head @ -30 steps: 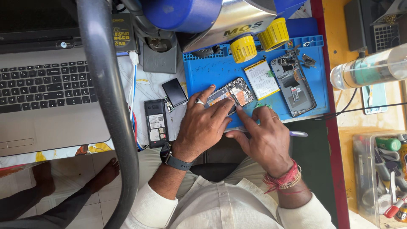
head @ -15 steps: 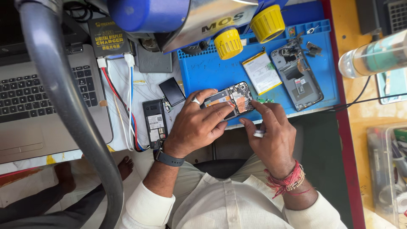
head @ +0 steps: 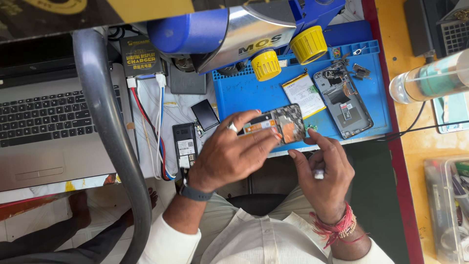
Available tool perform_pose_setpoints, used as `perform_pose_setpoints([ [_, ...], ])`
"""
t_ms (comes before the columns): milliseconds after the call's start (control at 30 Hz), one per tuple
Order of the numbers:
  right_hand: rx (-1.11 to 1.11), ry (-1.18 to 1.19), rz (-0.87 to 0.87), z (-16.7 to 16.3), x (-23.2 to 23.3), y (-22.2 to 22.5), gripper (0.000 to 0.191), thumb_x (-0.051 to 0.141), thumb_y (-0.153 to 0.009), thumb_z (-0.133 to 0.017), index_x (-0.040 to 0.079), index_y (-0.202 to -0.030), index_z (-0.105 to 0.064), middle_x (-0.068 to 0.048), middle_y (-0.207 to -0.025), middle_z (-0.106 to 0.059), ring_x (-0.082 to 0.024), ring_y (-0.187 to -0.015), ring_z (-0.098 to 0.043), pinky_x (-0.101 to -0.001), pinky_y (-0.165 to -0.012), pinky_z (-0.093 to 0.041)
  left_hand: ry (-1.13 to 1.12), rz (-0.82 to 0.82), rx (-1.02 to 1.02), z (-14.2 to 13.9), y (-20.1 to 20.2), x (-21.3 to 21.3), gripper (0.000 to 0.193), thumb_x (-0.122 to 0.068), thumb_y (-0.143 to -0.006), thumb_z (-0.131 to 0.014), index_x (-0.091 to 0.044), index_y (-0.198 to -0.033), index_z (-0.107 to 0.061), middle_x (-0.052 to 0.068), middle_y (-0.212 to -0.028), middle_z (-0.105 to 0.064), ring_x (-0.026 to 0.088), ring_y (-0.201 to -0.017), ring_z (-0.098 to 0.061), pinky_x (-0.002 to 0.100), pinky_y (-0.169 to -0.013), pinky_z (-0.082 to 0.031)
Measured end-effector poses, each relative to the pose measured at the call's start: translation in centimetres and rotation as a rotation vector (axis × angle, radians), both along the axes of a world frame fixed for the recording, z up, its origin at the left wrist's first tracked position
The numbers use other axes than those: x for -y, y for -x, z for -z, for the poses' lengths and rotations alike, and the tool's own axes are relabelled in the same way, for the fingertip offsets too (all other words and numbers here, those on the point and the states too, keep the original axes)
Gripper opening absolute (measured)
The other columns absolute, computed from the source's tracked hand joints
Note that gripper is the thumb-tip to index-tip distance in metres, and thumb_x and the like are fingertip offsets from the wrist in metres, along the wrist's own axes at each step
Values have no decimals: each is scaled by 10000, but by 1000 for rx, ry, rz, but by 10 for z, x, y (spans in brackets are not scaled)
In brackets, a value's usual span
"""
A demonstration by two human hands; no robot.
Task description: The person works on a disassembled smartphone at a repair bench, using a precision screwdriver to remove and reinsert small screws, applying liquid from a spray bottle, and using a hot air gun to heat components. They handle the phone's internal frame, battery, and circuit boards, then connect a multimeter to test the device.
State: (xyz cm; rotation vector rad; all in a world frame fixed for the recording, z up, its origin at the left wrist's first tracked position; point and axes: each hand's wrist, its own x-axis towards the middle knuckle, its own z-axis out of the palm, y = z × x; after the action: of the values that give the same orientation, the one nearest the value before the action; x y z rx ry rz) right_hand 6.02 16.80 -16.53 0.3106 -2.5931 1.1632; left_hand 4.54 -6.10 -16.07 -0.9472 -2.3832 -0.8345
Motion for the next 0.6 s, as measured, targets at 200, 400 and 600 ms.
perform_pose_setpoints([
  [200, 90, -146, 47, -2, -10, 5, 539, 136, -826, -872, 31, -1300, -638, -46, -899, -683, -123, -592, -580, -286, -558, -499, 6, 9, 101, 29, 26, 0, 396, -116, -803, -838, -50, -1178, -726, 74, -1146, -760, 367, -1238, -618, 465, -1030, -520],
  [400, 43, -244, -3, -10, -14, 10, 441, 141, -899, -818, 35, -1285, -633, -72, -946, -668, -225, -709, -659, -348, -600, -525, 102, 13, 118, 35, 28, 1, 384, -196, -816, -848, -65, -1163, -747, 71, -1146, -765, 332, -1227, -624, 479, -1015, -448],
  [600, -60, -214, -72, -24, -20, 18, 348, -33, -904, -630, -9, -1241, -548, -138, -1078, -593, -308, -817, -640, -408, -694, -529, 152, -27, 65, 37, 21, -2, 330, -226, -849, -823, -85, -1138, -751, 48, -1161, -772, 312, -1213, -632, 516, -1038, -428],
])
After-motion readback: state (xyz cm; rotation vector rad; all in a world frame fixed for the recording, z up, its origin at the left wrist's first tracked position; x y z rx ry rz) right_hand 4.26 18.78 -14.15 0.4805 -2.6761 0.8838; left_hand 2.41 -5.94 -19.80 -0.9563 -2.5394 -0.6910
